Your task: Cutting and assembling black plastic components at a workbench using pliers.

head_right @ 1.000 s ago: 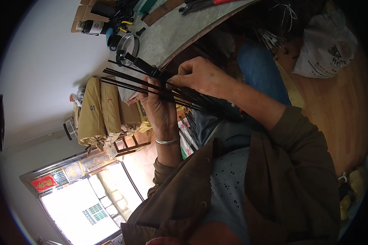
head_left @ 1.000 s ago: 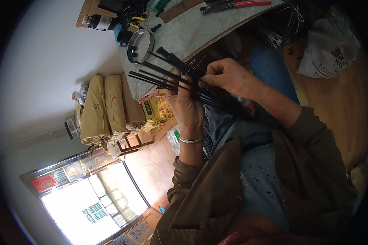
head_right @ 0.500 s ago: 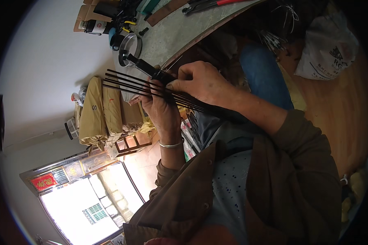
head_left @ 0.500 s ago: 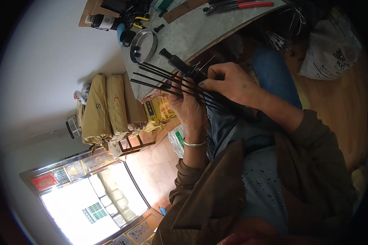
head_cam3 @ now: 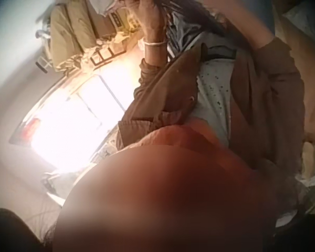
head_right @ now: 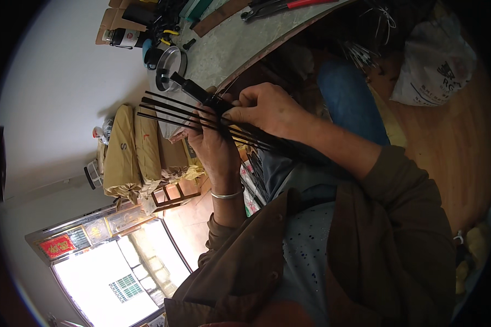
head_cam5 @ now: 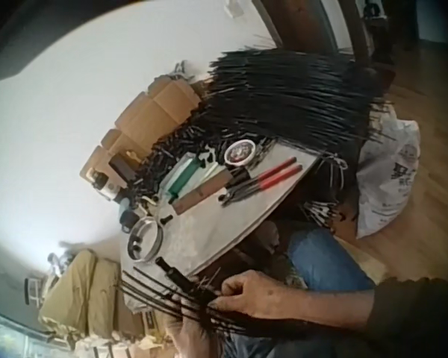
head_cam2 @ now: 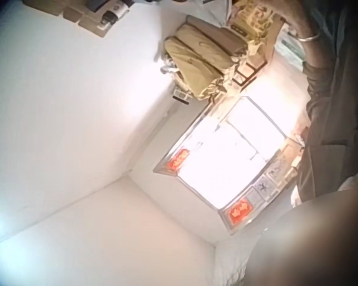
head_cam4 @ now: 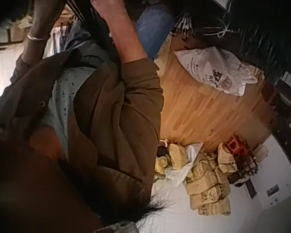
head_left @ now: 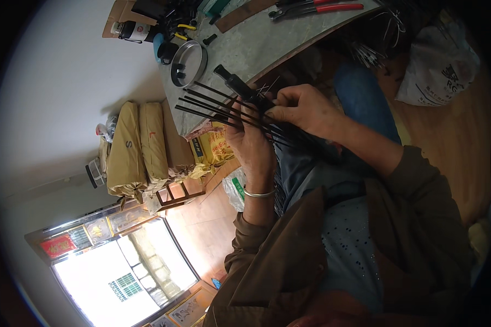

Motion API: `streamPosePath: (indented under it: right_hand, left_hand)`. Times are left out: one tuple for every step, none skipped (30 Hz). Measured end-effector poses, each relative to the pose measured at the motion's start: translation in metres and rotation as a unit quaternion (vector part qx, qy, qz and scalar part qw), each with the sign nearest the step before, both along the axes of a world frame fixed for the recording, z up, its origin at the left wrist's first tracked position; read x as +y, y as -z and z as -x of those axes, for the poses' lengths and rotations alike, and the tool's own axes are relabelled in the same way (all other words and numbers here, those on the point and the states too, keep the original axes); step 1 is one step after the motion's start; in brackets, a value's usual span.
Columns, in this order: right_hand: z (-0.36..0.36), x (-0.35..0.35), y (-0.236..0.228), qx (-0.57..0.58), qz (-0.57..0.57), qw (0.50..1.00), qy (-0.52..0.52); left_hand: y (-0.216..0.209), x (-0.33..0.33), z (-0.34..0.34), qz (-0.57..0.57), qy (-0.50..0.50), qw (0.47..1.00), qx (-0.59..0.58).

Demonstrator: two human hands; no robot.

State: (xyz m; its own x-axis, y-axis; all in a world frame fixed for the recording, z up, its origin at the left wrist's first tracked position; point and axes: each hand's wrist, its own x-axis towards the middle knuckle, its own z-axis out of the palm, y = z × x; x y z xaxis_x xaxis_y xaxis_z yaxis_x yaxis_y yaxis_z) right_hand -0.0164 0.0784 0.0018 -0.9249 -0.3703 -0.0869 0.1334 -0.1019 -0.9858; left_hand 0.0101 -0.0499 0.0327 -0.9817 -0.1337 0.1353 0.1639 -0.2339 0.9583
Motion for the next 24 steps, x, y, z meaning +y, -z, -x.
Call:
streamPosePath:
  right_hand:
    - [-0.001,0.001,-0.003,-0.001,-0.014,1.000,0.011]
    - [-0.004,0.001,-0.009,-0.001,-0.029,0.999,0.021]
    - [-0.006,0.000,-0.013,-0.001,-0.043,0.999,0.032]
    - [-0.008,0.000,-0.014,-0.002,-0.044,0.999,0.032]
    - [-0.010,-0.001,-0.015,0.022,-0.064,0.996,0.048]
    - [-0.013,-0.002,-0.016,0.047,-0.085,0.993,0.065]
    - [-0.014,-0.003,-0.017,0.071,-0.105,0.989,0.081]
    - [-0.016,-0.004,-0.016,0.071,-0.106,0.989,0.081]
    - [-0.018,-0.005,-0.014,0.121,-0.115,0.980,0.107]
    - [-0.020,-0.006,-0.013,0.170,-0.124,0.969,0.132]
    - [-0.021,-0.007,-0.012,0.219,-0.132,0.954,0.157]
    - [-0.021,-0.006,-0.012,0.219,-0.131,0.954,0.156]
    - [-0.020,-0.005,-0.014,0.230,-0.131,0.951,0.158]
    - [-0.019,-0.003,-0.016,0.242,-0.131,0.948,0.159]
    - [-0.018,-0.001,-0.017,0.254,-0.131,0.945,0.161]
    - [-0.017,0.002,-0.019,0.254,-0.131,0.945,0.162]
    - [-0.015,0.005,-0.021,0.191,-0.117,0.967,0.121]
    - [-0.013,0.008,-0.022,0.128,-0.102,0.983,0.080]
    - [-0.012,0.010,-0.022,0.063,-0.086,0.994,0.038]
    - [-0.010,0.011,-0.020,0.063,-0.086,0.993,0.039]
    - [-0.008,0.012,-0.017,0.045,-0.081,0.995,0.030]
    - [-0.006,0.012,-0.014,0.027,-0.076,0.997,0.020]
    - [-0.006,0.012,-0.012,0.008,-0.070,0.997,0.010]
    - [-0.006,0.012,-0.011,0.008,-0.071,0.997,0.011]
  left_hand:
    - [-0.002,0.001,-0.001,0.020,-0.011,1.000,0.001]
    - [-0.002,0.000,-0.001,0.040,-0.023,0.999,0.002]
    - [-0.002,-0.003,-0.002,0.040,-0.024,0.999,0.003]
    - [-0.001,-0.007,-0.001,0.060,-0.021,0.998,0.004]
    - [-0.002,-0.010,-0.001,0.080,-0.018,0.997,0.005]
    - [-0.003,-0.013,0.000,0.100,-0.016,0.995,0.006]
    - [-0.002,-0.014,0.001,0.100,-0.016,0.995,0.006]
    - [-0.003,-0.015,0.002,0.103,-0.012,0.995,0.001]
    - [-0.006,-0.014,0.003,0.107,-0.009,0.994,-0.004]
    - [-0.007,-0.014,0.004,0.110,-0.005,0.994,-0.009]
    - [-0.007,-0.014,0.004,0.111,-0.006,0.994,-0.009]
    - [-0.005,-0.015,0.004,0.094,0.001,0.996,0.003]
    - [-0.003,-0.016,0.004,0.077,0.008,0.997,0.016]
    - [-0.002,-0.015,0.005,0.060,0.015,0.998,0.028]
    - [-0.002,-0.015,0.005,0.060,0.015,0.998,0.028]
    - [-0.004,-0.015,0.005,0.053,0.026,0.998,0.015]
    - [-0.006,-0.015,0.005,0.046,0.038,0.998,0.002]
    - [-0.007,-0.015,0.004,0.039,0.049,0.998,-0.011]
    - [-0.007,-0.015,0.004,0.039,0.050,0.998,-0.011]
    - [-0.007,-0.015,0.003,0.054,0.051,0.997,-0.012]
    - [-0.007,-0.015,0.003,0.069,0.051,0.996,-0.012]
    - [-0.007,-0.015,0.002,0.083,0.052,0.995,-0.013]
    - [-0.008,-0.015,0.001,0.083,0.053,0.995,-0.013]
    - [-0.010,-0.014,0.000,0.075,0.060,0.995,-0.017]
